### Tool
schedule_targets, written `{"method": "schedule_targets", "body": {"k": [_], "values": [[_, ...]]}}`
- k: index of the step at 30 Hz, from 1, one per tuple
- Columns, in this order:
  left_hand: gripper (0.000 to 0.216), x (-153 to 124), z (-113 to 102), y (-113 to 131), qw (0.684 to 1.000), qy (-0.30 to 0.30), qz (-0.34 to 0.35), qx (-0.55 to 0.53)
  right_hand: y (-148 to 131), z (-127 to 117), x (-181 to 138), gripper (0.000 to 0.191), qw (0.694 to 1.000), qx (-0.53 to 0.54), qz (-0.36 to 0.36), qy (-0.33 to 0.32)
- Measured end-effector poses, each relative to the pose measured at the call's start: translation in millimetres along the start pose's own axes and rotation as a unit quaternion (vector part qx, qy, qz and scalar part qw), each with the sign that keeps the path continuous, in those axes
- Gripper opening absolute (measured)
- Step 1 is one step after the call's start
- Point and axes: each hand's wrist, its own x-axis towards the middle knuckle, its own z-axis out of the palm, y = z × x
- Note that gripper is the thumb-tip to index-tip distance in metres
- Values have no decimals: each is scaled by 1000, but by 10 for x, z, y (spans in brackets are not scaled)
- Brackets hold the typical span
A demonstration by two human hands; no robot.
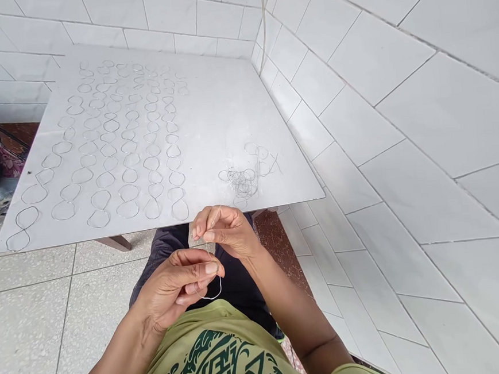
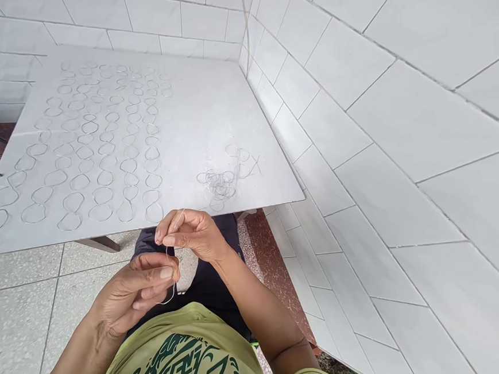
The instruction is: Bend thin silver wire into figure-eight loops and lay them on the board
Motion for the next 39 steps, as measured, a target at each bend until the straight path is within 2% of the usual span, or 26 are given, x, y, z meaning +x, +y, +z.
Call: {"method": "schedule_targets", "body": {"k": [10, 14, 17, 19, 21, 23, 24, 27, 29, 30, 32, 36, 39], "values": [[18, -96, 41, -16, 1000, -6, -12, 23, -49, 73, -66, 17, 982, -114, -87, 126], [19, -80, 26, -5, 999, 14, -6, 41, -32, 96, -67, 18, 960, -166, -103, 201], [21, -63, -3, 3, 998, 27, 4, 51, -51, 49, -54, 17, 948, -160, -116, 249], [22, -58, -24, 16, 997, 33, 7, 66, -131, -10, -61, 25, 943, -167, -123, 260], [24, -56, -44, 35, 995, 36, 12, 91, -278, -74, -82, 32, 935, -222, -139, 237], [26, -52, -64, 56, 992, 43, 23, 117, -459, -134, -99, 32, 912, -343, -156, 161], [27, -48, -76, 65, 990, 48, 29, 129, -545, -161, -100, 32, 889, -417, -158, 102], [28, -35, -121, 71, 983, 69, 53, 160, -697, -235, -57, 43, 788, -592, -154, -69], [29, -29, -152, 56, 979, 76, 68, 178, -684, -278, -10, 32, 732, -649, -160, -129], [29, -27, -163, 44, 977, 79, 76, 184, -648, -294, 11, 25, 715, -665, -167, -138], [30, -22, -169, 14, 973, 90, 94, 189, -543, -300, 34, 22, 699, -680, -181, -129], [30, -2, -148, -28, 968, 130, 123, 177, -322, -195, 3, 26, 701, -685, -179, -87], [31, 5, -159, -12, 963, 148, 139, 175, -268, -78, -51, 29, 699, -697, -141, -76]]}}
